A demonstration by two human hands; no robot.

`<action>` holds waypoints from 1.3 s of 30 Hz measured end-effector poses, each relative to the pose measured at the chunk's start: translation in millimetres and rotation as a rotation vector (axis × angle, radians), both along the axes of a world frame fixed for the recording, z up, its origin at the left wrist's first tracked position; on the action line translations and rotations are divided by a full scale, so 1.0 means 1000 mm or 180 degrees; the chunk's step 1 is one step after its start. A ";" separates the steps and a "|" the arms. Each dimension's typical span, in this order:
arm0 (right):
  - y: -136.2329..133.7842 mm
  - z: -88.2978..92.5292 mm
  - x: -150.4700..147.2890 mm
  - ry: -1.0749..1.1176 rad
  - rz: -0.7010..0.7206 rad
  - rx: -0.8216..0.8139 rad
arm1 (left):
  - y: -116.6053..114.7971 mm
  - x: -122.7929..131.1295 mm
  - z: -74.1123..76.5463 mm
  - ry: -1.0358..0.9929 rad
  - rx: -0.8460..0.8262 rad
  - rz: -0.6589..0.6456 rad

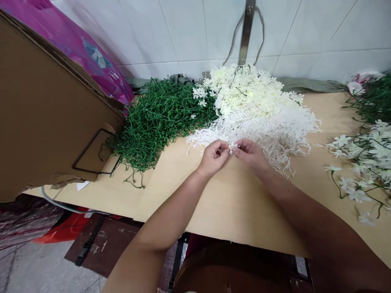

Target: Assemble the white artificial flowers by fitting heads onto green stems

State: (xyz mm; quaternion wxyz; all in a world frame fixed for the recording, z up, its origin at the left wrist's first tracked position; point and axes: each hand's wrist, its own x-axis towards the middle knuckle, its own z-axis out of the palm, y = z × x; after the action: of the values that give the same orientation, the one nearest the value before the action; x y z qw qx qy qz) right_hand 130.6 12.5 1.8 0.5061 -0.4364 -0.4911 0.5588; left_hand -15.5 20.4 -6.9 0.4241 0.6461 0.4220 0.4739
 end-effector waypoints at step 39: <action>-0.011 -0.014 -0.021 -0.1530 0.0853 0.0517 | 0.105 -0.063 0.049 -0.0092 -0.0351 0.1863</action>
State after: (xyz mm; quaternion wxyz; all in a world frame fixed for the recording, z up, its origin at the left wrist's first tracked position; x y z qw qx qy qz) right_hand 109.9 2.0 -12.4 0.3301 -0.4455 -0.6934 0.4601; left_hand -79.0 125.0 42.3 0.3100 0.4661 0.6094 0.5615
